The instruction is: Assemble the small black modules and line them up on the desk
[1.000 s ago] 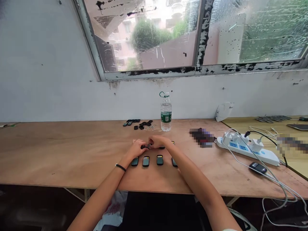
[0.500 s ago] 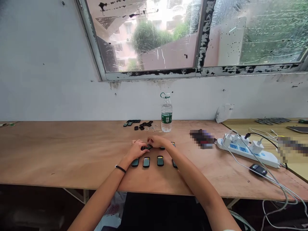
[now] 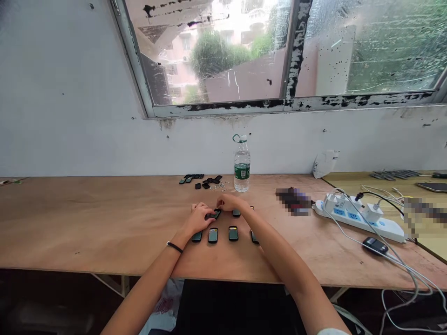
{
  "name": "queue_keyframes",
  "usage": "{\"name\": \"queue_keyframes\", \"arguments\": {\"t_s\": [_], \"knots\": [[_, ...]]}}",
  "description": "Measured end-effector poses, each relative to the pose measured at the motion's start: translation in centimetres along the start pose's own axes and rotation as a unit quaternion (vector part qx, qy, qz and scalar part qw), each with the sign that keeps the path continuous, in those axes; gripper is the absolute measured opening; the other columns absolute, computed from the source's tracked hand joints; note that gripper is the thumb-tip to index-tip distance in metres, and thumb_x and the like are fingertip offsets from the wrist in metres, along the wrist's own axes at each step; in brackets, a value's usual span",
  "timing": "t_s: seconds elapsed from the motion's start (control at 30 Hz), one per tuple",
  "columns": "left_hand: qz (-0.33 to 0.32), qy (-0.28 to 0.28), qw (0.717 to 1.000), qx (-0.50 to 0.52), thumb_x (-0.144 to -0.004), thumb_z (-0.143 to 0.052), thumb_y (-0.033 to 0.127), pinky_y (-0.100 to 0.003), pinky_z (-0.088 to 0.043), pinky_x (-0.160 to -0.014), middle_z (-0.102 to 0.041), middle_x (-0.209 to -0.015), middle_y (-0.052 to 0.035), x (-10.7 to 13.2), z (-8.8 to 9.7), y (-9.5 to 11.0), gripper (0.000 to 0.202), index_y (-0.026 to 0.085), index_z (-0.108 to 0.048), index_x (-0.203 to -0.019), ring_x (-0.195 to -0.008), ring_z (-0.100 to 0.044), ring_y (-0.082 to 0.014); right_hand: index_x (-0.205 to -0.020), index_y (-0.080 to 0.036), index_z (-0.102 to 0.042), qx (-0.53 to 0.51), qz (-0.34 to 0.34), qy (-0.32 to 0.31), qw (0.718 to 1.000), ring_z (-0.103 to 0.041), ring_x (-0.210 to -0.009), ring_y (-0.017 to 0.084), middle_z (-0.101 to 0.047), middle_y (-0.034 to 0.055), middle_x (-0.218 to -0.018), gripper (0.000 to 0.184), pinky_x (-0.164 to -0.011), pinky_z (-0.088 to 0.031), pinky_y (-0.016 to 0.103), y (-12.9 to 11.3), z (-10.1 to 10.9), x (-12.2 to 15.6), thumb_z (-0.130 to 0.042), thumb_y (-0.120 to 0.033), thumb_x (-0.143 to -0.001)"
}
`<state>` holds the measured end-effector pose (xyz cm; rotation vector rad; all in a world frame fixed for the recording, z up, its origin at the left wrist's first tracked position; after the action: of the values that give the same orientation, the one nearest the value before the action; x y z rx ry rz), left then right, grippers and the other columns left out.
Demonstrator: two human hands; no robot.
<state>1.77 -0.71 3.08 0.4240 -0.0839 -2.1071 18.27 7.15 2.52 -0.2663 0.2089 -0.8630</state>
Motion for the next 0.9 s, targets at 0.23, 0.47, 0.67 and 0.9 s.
{"name": "queue_keyframes", "arguments": {"t_s": [0.23, 0.47, 0.67, 0.9], "knots": [[-0.001, 0.007, 1.000, -0.004, -0.091, -0.076, 0.035, -0.046, -0.031, -0.099, -0.077, -0.107, -0.0081, -0.3, -0.3, 0.1, 0.018, 0.026, -0.080, -0.105, -0.116, -0.057, -0.0289, -0.099, -0.019, -0.081, -0.014, -0.030, 0.033, 0.999, -0.063, -0.069, 0.014, -0.079, 0.0059, -0.095, 0.023, -0.058, -0.040, 0.022, 0.9, 0.3, 0.1, -0.066, -0.012, -0.083], [0.015, 0.014, 1.000, -0.018, -0.093, -0.073, 0.036, -0.046, -0.031, -0.099, -0.076, -0.111, -0.0083, -0.3, 0.0, 0.8, 0.017, 0.025, -0.079, -0.104, -0.117, -0.055, -0.0278, -0.084, -0.014, -0.077, -0.049, -0.040, 0.120, 0.991, -0.059, -0.068, 0.015, -0.075, 0.0054, -0.082, 0.014, -0.060, -0.038, 0.023, 0.0, 1.5, 1.5, -0.064, -0.015, -0.087], [0.018, 0.016, 1.000, -0.002, -0.093, -0.073, 0.037, -0.046, -0.030, -0.101, -0.077, -0.109, -0.0081, -0.4, -0.1, 0.7, 0.016, 0.024, -0.079, -0.100, -0.117, -0.056, -0.0277, -0.095, -0.014, -0.078, -0.052, -0.083, 0.123, 0.988, -0.067, -0.087, 0.021, -0.077, 0.0091, -0.098, 0.023, -0.076, -0.048, 0.027, 2.4, 2.9, 6.6, -0.059, -0.007, -0.085], [0.027, 0.052, 0.998, 0.020, -0.094, -0.071, 0.044, -0.044, -0.032, -0.099, -0.075, -0.111, -0.0073, -0.8, 0.2, 1.0, 0.021, 0.025, -0.080, -0.099, -0.117, -0.055, -0.0275, -0.112, -0.019, -0.077, -0.054, -0.014, 0.083, 0.995, -0.067, -0.101, 0.025, -0.075, 0.0085, -0.109, 0.036, -0.085, -0.049, 0.032, 3.3, 2.1, 10.3, -0.065, -0.008, -0.081]]}}
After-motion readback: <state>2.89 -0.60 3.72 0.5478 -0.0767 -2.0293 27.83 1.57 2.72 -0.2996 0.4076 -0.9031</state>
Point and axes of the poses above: each hand's wrist, its own x-axis away from the middle knuckle, its own z-axis out of the back of the hand, y = z × x, the point moved 4 cm from there along -x, towards the middle knuckle
